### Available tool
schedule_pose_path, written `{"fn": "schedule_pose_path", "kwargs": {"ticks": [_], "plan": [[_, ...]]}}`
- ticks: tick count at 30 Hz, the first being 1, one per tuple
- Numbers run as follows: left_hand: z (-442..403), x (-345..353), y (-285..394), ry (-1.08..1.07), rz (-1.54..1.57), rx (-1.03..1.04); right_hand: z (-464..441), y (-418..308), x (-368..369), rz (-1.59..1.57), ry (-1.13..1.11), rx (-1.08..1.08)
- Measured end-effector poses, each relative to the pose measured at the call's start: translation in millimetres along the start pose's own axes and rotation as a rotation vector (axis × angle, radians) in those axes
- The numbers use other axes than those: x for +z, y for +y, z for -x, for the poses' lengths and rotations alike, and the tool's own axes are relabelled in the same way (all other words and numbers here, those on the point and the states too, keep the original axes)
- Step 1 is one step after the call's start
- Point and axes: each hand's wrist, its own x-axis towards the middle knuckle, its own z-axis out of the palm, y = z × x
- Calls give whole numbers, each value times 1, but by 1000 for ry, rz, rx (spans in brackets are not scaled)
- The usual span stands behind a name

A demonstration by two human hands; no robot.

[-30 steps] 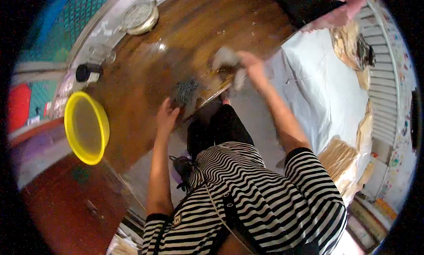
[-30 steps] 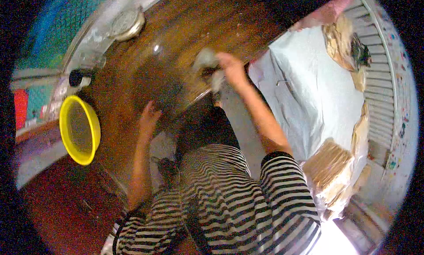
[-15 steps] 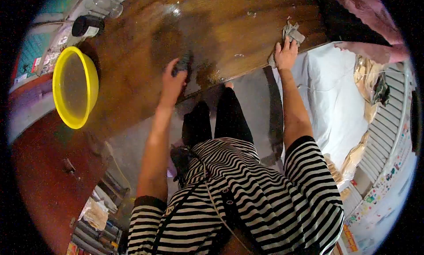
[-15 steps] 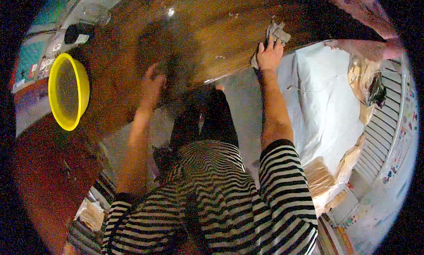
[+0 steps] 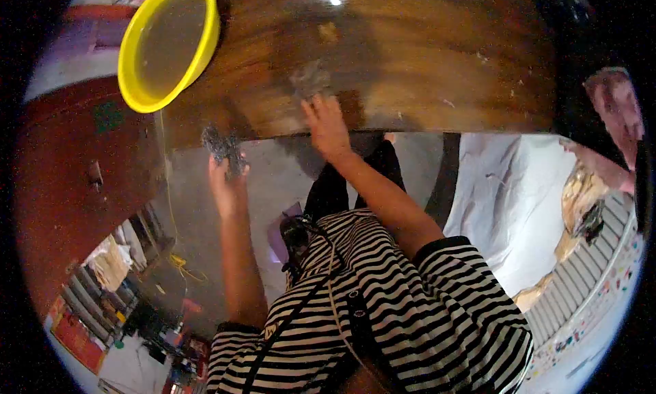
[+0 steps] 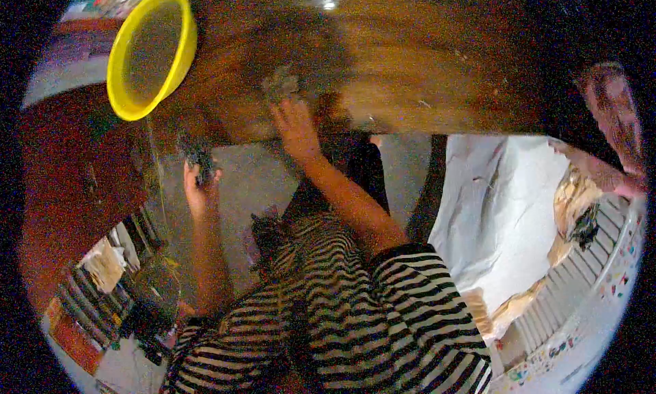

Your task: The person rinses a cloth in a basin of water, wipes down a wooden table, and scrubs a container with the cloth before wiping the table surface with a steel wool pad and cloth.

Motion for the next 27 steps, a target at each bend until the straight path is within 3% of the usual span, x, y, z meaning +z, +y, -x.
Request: {"fn": "schedule_pose_path", "kwargs": {"ticks": [5, 8, 11, 12, 13, 14, 15, 16, 18, 21, 22, 24, 26, 27], "plan": [[29, -51, 8, 153, 73, 32, -24, -73, 67, -270, 41, -296], [40, -64, 12, 176, 71, 52, -48, -96, 78, -368, -226, -602], [51, -71, 18, 307, 137, 53, -74, -100, 76, -841, -440, -304], [53, -77, 21, 316, 158, 67, -87, -98, 47, -691, -248, -303], [54, -82, 21, 325, 180, 80, -92, -79, 30, -951, -270, -45], [54, -86, 21, 332, 202, 93, -108, -61, -22, -868, -344, 74], [54, -94, 21, 354, 228, 95, -115, -42, -64, -935, -282, 173], [53, -101, 19, 371, 251, 94, -109, -1, -68, -885, -48, 125], [51, -110, 14, 418, 290, 87, -109, 82, -93, -385, 135, 235], [54, -123, 3, 492, 332, 55, -87, 200, -61, 314, 318, 276], [53, -126, -2, 503, 355, 51, -93, 181, -51, 447, 241, 293], [54, -130, -11, 507, 379, 49, -107, 134, -18, 397, 275, 139], [55, -131, -18, 490, 385, 63, -123, 63, 7, 212, 135, -32], [56, -131, -17, 472, 377, 75, -129, 40, 26, -139, -29, -13]]}}
